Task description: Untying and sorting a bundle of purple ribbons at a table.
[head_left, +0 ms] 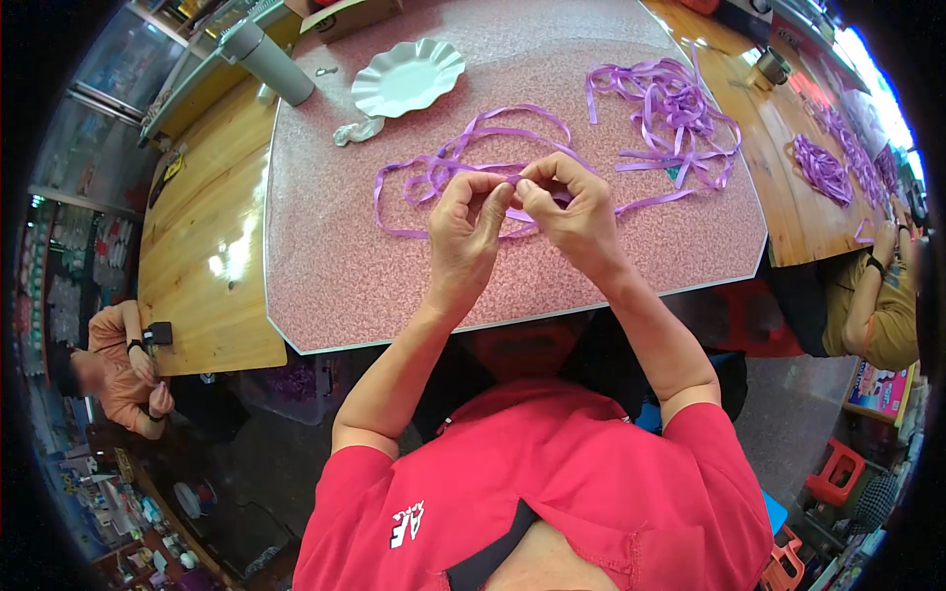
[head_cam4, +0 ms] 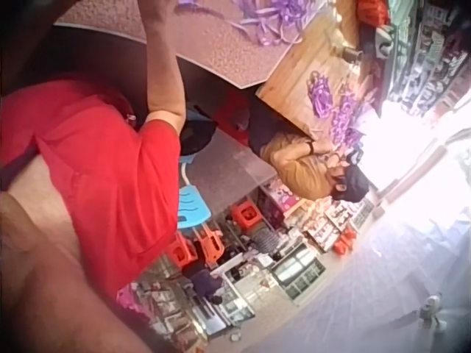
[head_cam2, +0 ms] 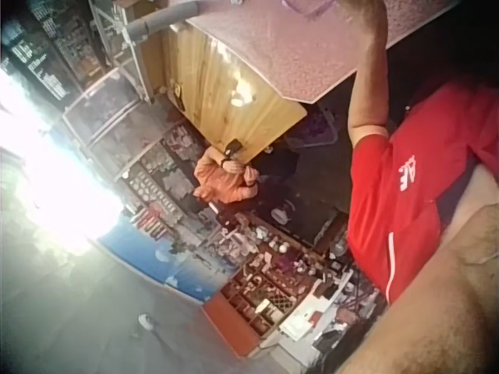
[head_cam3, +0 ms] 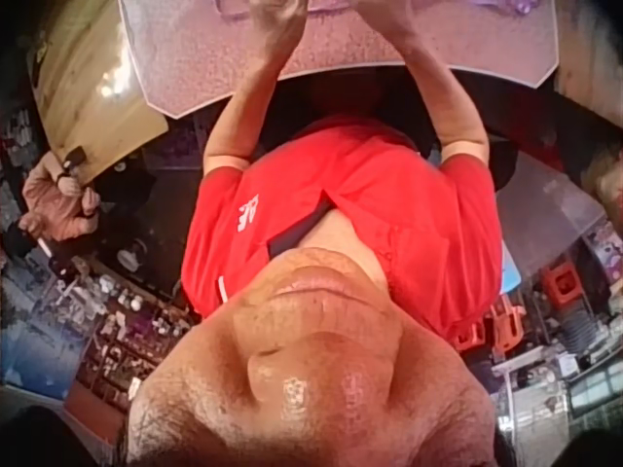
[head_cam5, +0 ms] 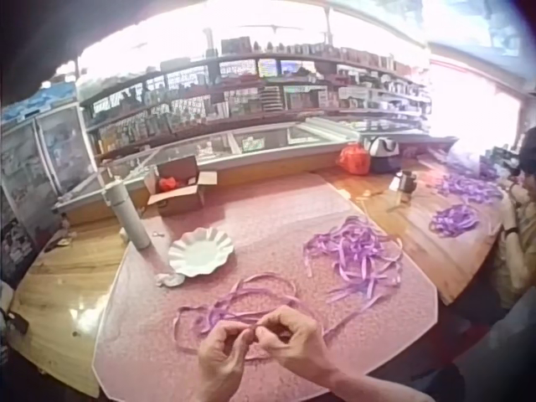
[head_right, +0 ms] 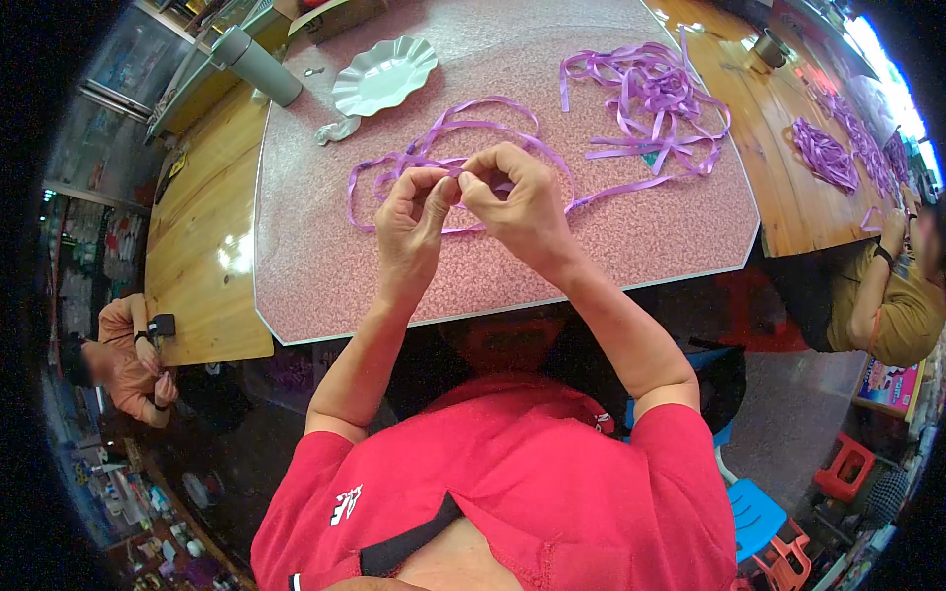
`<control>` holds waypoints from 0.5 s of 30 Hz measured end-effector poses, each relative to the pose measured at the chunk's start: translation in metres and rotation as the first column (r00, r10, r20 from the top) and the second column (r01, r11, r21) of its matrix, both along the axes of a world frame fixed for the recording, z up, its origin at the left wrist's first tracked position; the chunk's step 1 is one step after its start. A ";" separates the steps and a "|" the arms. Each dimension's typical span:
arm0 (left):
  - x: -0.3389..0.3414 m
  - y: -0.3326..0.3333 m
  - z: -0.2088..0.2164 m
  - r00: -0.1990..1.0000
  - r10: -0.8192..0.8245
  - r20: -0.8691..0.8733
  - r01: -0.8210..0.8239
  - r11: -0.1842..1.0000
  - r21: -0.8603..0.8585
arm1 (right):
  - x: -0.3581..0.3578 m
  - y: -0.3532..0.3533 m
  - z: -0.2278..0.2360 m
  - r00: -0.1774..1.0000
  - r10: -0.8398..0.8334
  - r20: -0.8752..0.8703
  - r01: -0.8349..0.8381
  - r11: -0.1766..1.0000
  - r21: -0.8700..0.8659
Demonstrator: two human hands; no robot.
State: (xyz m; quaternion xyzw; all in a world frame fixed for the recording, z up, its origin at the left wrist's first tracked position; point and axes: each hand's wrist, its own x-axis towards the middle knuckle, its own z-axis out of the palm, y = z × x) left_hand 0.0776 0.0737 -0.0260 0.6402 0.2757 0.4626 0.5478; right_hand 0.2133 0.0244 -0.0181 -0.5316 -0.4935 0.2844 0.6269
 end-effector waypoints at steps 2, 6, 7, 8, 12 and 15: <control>-0.001 0.000 0.001 1.000 -0.005 0.018 0.005 1.000 0.023 | 0.001 -0.002 0.005 0.990 0.064 -0.127 -0.072 0.996 -0.060; -0.003 0.002 0.002 0.996 -0.071 0.060 0.075 0.995 -0.063 | 0.008 -0.004 0.005 0.765 0.180 -0.619 -0.328 0.935 -0.133; -0.003 0.003 0.001 0.989 -0.100 0.108 0.113 0.986 -0.119 | 0.011 -0.003 0.003 0.765 0.179 -0.618 -0.327 0.936 -0.134; -0.002 0.004 0.001 0.979 -0.126 0.158 0.153 0.973 -0.172 | 0.015 -0.002 0.001 0.694 0.201 -0.692 -0.380 0.918 -0.114; -0.001 0.004 0.001 0.988 -0.109 0.108 0.124 0.982 -0.140 | 0.013 -0.003 0.006 0.623 0.189 -0.759 -0.417 0.901 -0.118; 0.004 0.005 0.001 0.997 0.032 0.067 -0.039 0.994 0.106 | 0.012 -0.004 0.006 0.628 0.189 -0.755 -0.410 0.905 -0.114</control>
